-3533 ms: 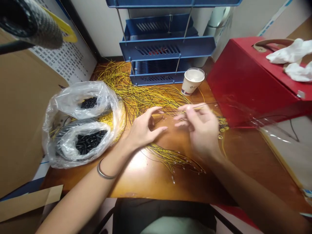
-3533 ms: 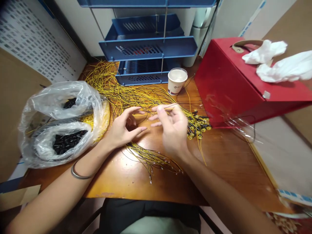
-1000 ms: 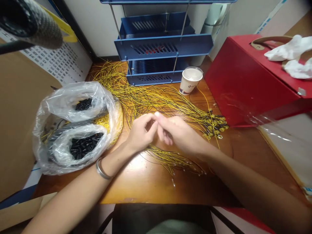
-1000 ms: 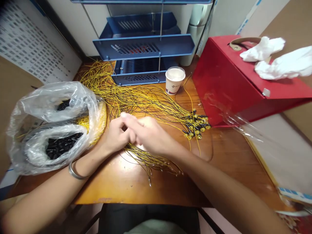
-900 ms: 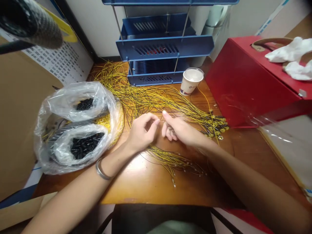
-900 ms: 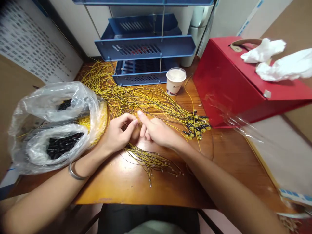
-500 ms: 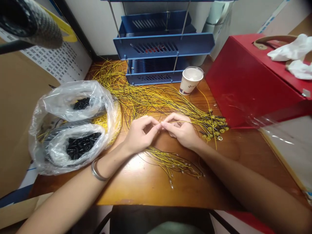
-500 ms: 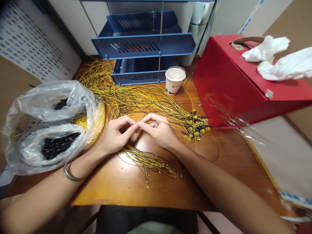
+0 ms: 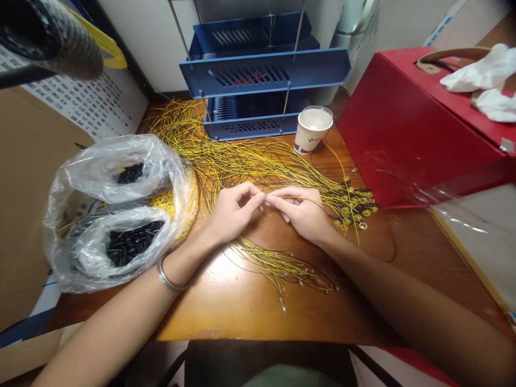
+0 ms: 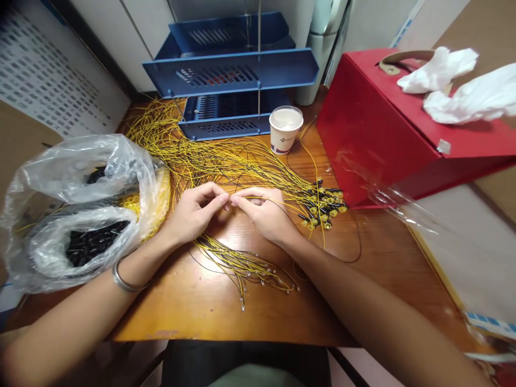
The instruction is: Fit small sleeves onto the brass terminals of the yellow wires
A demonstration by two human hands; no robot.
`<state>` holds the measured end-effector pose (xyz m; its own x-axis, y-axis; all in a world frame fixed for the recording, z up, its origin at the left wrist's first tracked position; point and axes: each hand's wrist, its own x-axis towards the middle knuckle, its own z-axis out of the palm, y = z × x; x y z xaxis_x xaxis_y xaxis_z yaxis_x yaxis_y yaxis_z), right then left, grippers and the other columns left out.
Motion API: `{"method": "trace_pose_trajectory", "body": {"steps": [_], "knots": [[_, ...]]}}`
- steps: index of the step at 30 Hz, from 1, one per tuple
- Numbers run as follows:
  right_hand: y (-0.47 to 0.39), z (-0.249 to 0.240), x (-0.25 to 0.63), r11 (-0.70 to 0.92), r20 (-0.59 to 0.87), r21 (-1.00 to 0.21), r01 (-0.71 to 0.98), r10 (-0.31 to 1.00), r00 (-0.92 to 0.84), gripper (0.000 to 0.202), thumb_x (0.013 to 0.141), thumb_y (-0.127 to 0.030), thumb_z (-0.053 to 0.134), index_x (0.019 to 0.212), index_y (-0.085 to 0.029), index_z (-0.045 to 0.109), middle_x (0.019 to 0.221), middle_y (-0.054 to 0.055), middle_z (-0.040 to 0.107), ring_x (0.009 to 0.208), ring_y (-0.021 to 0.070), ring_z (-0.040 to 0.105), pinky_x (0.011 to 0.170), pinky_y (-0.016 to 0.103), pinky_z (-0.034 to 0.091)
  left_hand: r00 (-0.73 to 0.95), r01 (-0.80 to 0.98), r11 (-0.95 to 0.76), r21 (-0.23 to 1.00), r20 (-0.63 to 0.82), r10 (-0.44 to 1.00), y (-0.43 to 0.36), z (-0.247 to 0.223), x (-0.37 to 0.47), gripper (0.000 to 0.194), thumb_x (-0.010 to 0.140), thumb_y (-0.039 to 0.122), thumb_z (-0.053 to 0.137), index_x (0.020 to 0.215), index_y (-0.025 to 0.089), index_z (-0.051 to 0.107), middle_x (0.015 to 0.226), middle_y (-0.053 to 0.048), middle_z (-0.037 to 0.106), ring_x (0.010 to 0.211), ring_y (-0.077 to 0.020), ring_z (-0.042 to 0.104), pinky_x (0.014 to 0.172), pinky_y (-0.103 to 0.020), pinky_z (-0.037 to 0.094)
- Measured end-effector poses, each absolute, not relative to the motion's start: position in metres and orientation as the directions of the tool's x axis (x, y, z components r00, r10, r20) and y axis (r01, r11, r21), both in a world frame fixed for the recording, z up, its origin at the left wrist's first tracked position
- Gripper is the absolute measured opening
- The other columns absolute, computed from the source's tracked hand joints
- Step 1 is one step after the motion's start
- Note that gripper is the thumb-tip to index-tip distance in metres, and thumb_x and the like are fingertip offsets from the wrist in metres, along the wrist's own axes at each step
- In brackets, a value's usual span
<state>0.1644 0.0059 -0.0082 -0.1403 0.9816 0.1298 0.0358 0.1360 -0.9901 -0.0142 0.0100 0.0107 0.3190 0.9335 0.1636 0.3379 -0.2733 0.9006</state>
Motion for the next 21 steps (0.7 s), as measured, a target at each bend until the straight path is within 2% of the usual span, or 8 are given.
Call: {"method": "trace_pose_trajectory", "body": {"steps": [4,9,16,21], "knots": [[0.007,-0.010,0.165,0.086,0.096,-0.992,-0.088,0.989,-0.110,0.017,0.075,-0.031,0.078,0.078,-0.015,0.073,0.056,-0.002,0.064,0.039,0.0044,0.041,0.038,0.020,0.030,0.313,0.324,-0.244,0.914,0.140,0.939,0.011,0.017,-0.007,0.022,0.093,0.031,0.059,0.080,0.014,0.065,0.077,-0.002,0.070,0.072,-0.0126,0.062,0.071,-0.024,0.046],[0.010,-0.015,0.168,0.047,0.065,-0.982,-0.183,0.993,-0.098,0.020,0.074,-0.034,0.078,0.079,-0.016,0.070,0.057,-0.001,0.066,0.038,0.0040,0.040,0.037,0.019,0.028,0.321,0.232,-0.247,0.941,0.166,0.933,0.013,0.015,0.000,0.028,0.098,0.027,0.047,0.078,0.015,0.063,0.077,-0.002,0.067,0.074,-0.0130,0.060,0.071,-0.025,0.044],[0.010,-0.007,0.168,0.021,0.047,-0.988,-0.151,0.984,-0.171,0.023,0.068,-0.033,0.082,0.071,-0.014,0.069,0.060,0.000,0.067,0.040,0.0041,0.042,0.039,0.020,0.031,0.356,0.278,-0.314,0.908,0.206,0.911,0.004,0.001,-0.007,0.021,0.097,0.030,0.054,0.084,0.016,0.061,0.078,0.000,0.068,0.070,-0.0104,0.059,0.071,-0.024,0.043],[0.009,-0.002,0.168,0.055,0.076,-0.993,-0.103,0.974,-0.214,0.015,0.071,-0.028,0.077,0.071,-0.015,0.070,0.062,0.000,0.068,0.042,0.0041,0.042,0.041,0.021,0.033,0.407,0.280,-0.368,0.887,0.238,0.882,0.002,-0.001,-0.013,0.023,0.099,0.028,0.050,0.084,0.016,0.062,0.079,0.000,0.067,0.073,-0.0100,0.061,0.074,-0.024,0.045]]}}
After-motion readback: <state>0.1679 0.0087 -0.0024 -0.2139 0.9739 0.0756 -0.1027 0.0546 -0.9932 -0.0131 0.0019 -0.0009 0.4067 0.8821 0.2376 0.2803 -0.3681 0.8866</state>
